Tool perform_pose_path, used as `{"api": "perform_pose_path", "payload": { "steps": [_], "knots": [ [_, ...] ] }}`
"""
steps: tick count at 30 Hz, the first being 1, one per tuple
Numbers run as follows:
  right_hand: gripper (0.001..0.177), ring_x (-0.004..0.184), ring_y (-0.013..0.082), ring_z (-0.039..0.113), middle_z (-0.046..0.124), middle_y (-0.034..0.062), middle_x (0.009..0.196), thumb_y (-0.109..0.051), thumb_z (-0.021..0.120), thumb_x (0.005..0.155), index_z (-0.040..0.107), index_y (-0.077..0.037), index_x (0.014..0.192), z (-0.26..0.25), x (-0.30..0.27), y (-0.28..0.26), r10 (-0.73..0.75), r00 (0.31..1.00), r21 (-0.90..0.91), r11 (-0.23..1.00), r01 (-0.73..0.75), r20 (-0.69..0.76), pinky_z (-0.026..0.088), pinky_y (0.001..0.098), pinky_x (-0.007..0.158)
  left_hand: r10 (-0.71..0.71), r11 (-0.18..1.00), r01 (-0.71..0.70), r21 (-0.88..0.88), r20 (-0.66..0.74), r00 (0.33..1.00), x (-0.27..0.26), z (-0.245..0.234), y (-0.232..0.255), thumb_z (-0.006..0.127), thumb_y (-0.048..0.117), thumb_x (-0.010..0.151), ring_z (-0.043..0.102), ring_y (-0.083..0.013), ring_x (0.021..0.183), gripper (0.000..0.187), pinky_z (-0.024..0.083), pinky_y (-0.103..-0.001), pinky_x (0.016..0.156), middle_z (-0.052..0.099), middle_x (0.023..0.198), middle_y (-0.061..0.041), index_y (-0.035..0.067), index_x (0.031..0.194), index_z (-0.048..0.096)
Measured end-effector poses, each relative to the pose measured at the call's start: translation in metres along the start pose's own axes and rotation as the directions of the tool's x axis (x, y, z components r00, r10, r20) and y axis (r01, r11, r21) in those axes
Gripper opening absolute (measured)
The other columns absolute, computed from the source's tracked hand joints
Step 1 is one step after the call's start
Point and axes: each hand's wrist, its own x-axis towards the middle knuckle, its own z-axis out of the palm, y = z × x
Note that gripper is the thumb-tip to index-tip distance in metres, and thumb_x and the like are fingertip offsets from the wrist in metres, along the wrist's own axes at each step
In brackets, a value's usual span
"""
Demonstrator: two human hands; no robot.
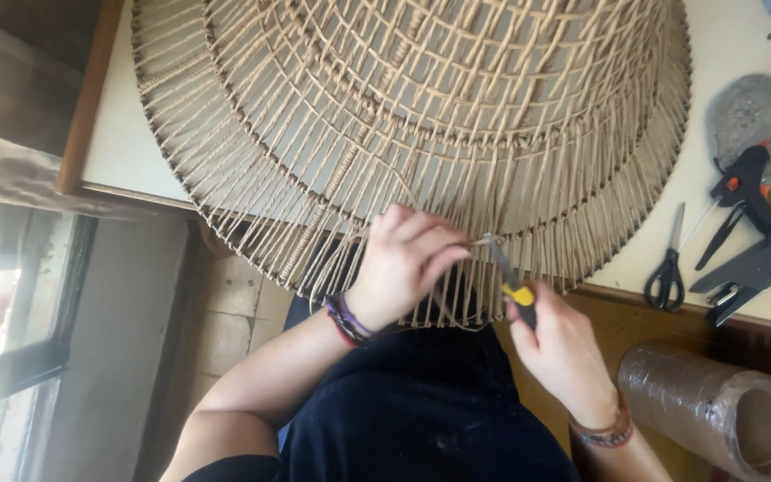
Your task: Trimming and weaving wicker strands to finish a large conical lampshade on a workbench.
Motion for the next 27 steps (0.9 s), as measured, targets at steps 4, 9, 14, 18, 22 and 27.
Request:
{"api": "perform_pose_path", "payload": {
  "steps": [4, 9, 14, 18, 22, 27],
  "knots": [
    [0.019, 0.083, 0.0125, 0.075, 0.07, 0.0031, 0.096, -0.003, 0.05, 0.093, 0.062, -0.01, 0.106, -0.016, 0.016, -0.033, 0.11, 0.939, 0.37, 0.899, -0.233, 0.325, 0.074, 0.0238, 0.069, -0.064, 0.998, 0.062, -0.028, -0.097, 0.993, -0.006, -0.002, -0.005, 0.077, 0.024, 0.092, 0.051, -0.0254, 0.094, 0.014, 0.043, -0.038, 0.085, 0.059, 0.104, -0.005, 0.011, 0.093, 0.073],
    [0.031, 0.059, 0.0186, 0.076, 0.07, 0.0129, 0.077, 0.005, 0.053, 0.084, 0.063, 0.0, 0.112, -0.008, 0.027, -0.021, 0.076, 0.953, 0.482, 0.849, -0.216, 0.294, 0.068, 0.0316, 0.056, -0.115, 0.986, 0.099, -0.136, -0.117, 0.986, -0.009, -0.002, -0.007, 0.073, 0.032, 0.094, 0.046, -0.0213, 0.093, 0.024, 0.038, -0.034, 0.079, 0.054, 0.104, -0.002, 0.014, 0.08, 0.068],
    [0.042, 0.093, 0.0319, 0.076, 0.071, 0.0251, 0.098, 0.011, 0.042, 0.079, 0.061, 0.009, 0.116, 0.002, 0.037, -0.017, 0.013, 0.922, 0.695, 0.653, -0.302, 0.388, 0.069, 0.0454, 0.072, -0.084, 0.991, 0.099, 0.086, -0.171, 0.982, -0.003, -0.004, -0.003, 0.07, 0.022, 0.094, 0.043, -0.0236, 0.101, 0.023, 0.038, -0.036, 0.082, 0.049, 0.105, -0.002, 0.014, 0.073, 0.064],
    [0.047, 0.102, 0.0332, 0.073, 0.069, 0.0273, 0.114, 0.008, 0.04, 0.077, 0.06, 0.012, 0.12, -0.003, 0.039, -0.027, -0.024, 0.877, 0.784, 0.46, -0.416, 0.48, 0.068, 0.0473, 0.074, -0.051, 0.971, 0.076, 0.226, -0.116, 0.992, 0.004, -0.011, -0.005, 0.072, 0.019, 0.093, 0.044, -0.0254, 0.102, 0.019, 0.04, -0.037, 0.081, 0.047, 0.107, -0.002, 0.014, 0.076, 0.064],
    [0.048, 0.101, 0.0356, 0.073, 0.066, 0.0273, 0.114, 0.007, 0.041, 0.076, 0.059, 0.014, 0.121, 0.0, 0.053, -0.022, -0.107, 0.859, 0.805, 0.422, -0.416, 0.5, 0.068, 0.0475, 0.072, -0.039, 0.956, 0.066, 0.285, -0.097, 0.994, 0.001, -0.011, -0.014, 0.072, 0.017, 0.091, 0.044, -0.0279, 0.104, 0.016, 0.04, -0.039, 0.079, 0.047, 0.109, -0.002, 0.013, 0.078, 0.064],
    [0.05, 0.102, 0.0337, 0.074, 0.067, 0.0265, 0.115, 0.008, 0.038, 0.077, 0.057, 0.014, 0.124, -0.016, 0.059, -0.041, -0.06, 0.854, 0.755, 0.503, -0.422, 0.517, 0.068, 0.0438, 0.073, -0.021, 0.949, 0.037, 0.312, -0.054, 0.998, 0.0, -0.007, -0.014, 0.072, 0.02, 0.091, 0.043, -0.0264, 0.103, 0.018, 0.036, -0.037, 0.077, 0.046, 0.109, -0.001, 0.014, 0.077, 0.063]
  ]
}}
